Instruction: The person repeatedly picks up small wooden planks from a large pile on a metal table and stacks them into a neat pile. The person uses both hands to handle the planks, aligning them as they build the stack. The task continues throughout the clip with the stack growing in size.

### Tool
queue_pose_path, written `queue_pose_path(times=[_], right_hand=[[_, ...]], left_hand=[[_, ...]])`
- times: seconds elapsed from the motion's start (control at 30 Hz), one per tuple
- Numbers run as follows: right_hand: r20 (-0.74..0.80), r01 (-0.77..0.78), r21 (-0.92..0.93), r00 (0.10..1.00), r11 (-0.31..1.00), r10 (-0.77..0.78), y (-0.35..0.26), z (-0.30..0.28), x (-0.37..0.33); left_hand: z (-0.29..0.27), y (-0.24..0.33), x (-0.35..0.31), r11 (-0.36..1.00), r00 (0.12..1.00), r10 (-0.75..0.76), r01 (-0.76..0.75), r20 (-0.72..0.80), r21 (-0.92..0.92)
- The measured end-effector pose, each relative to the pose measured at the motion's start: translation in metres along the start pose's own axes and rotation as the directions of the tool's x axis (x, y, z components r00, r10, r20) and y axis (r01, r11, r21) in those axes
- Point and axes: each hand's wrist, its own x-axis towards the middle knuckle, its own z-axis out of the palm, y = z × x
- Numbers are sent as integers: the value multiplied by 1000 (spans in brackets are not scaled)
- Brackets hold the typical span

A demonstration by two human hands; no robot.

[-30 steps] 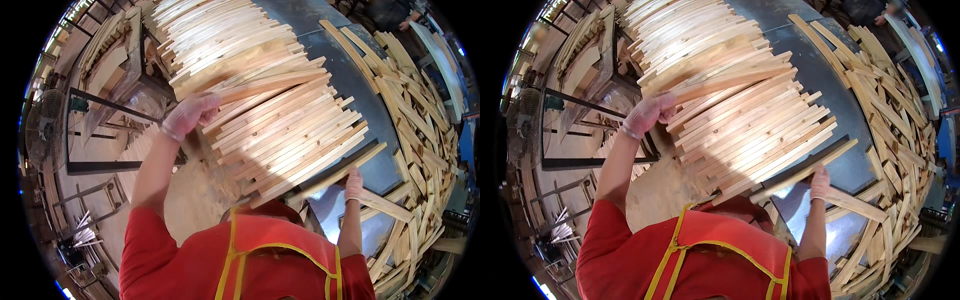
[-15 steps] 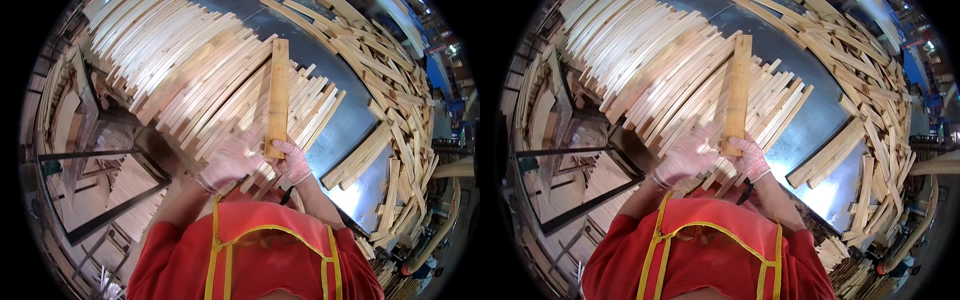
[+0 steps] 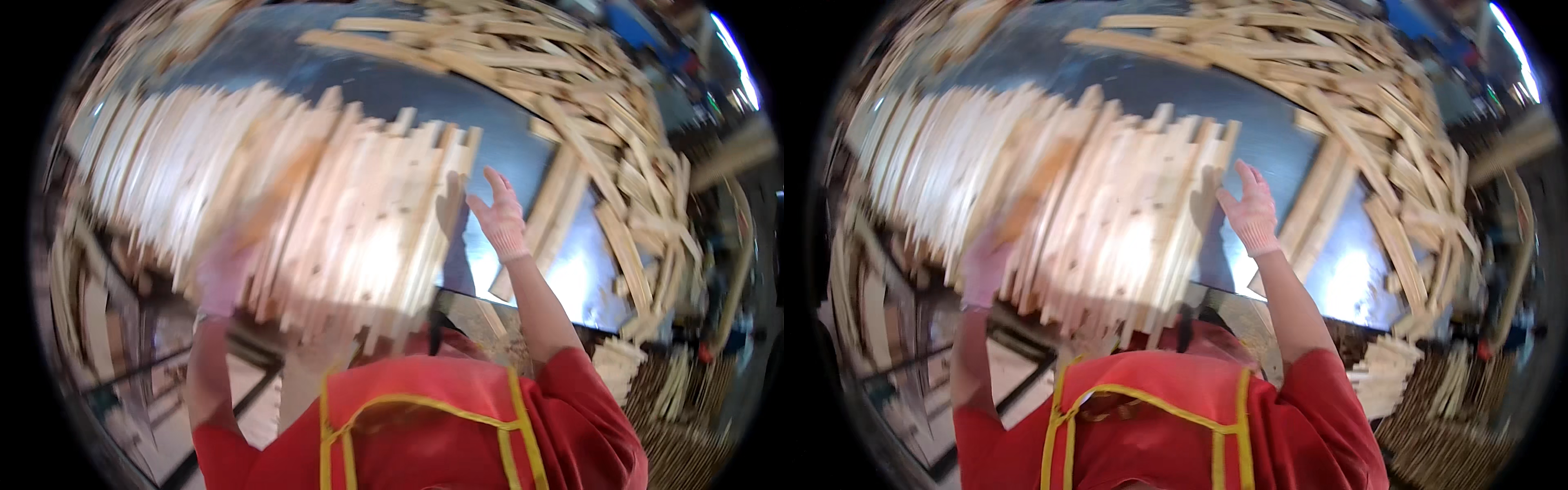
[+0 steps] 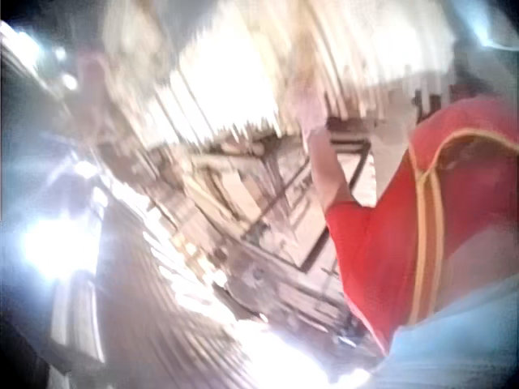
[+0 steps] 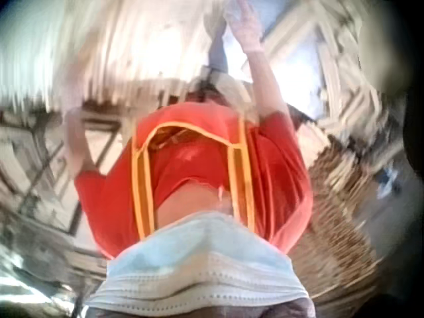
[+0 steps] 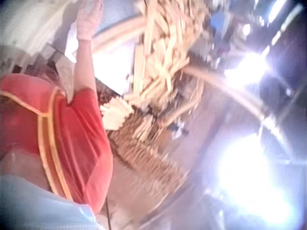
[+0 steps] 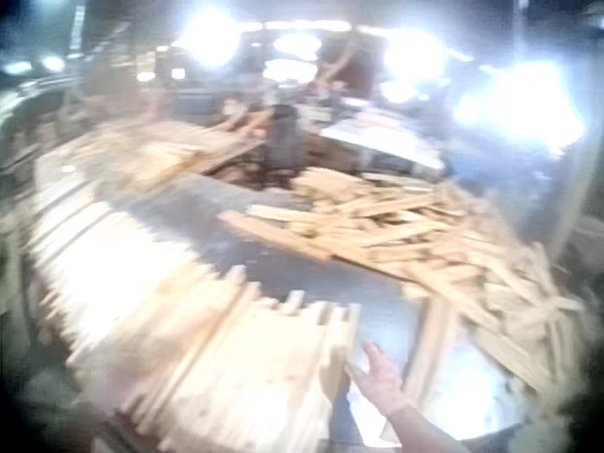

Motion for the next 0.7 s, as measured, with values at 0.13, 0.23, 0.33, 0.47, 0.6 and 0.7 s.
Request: queue_pose_path(times=[0.13, 0.23, 0.33, 0.47, 0.6, 0.7], right_hand=[[-220, -411, -376, 910, 830, 351, 110, -39, 19], [-200, -484, -427, 874, 764, 442, 144, -43, 1], [-118, -312, -518, 948, 796, 295, 131, -35, -13], [191, 133, -67, 974, 989, -118, 105, -51, -31], [-65, -29, -185, 998, 982, 18, 203, -130, 92], [-294, -344, -589, 934, 731, 202, 340, -171, 161]], left_hand=[[-30, 67, 74, 667, 726, -658, 437, 201, 604], [13, 83, 75, 737, 857, -496, 328, 144, 591], [83, 161, 34, 914, 987, 48, -106, 155, 391], [159, 314, -13, 849, 906, 289, -94, 309, -519], [197, 439, -23, 964, 736, 259, -232, 625, -127], [196, 495, -1, 937, 591, 345, -267, 729, -228]])
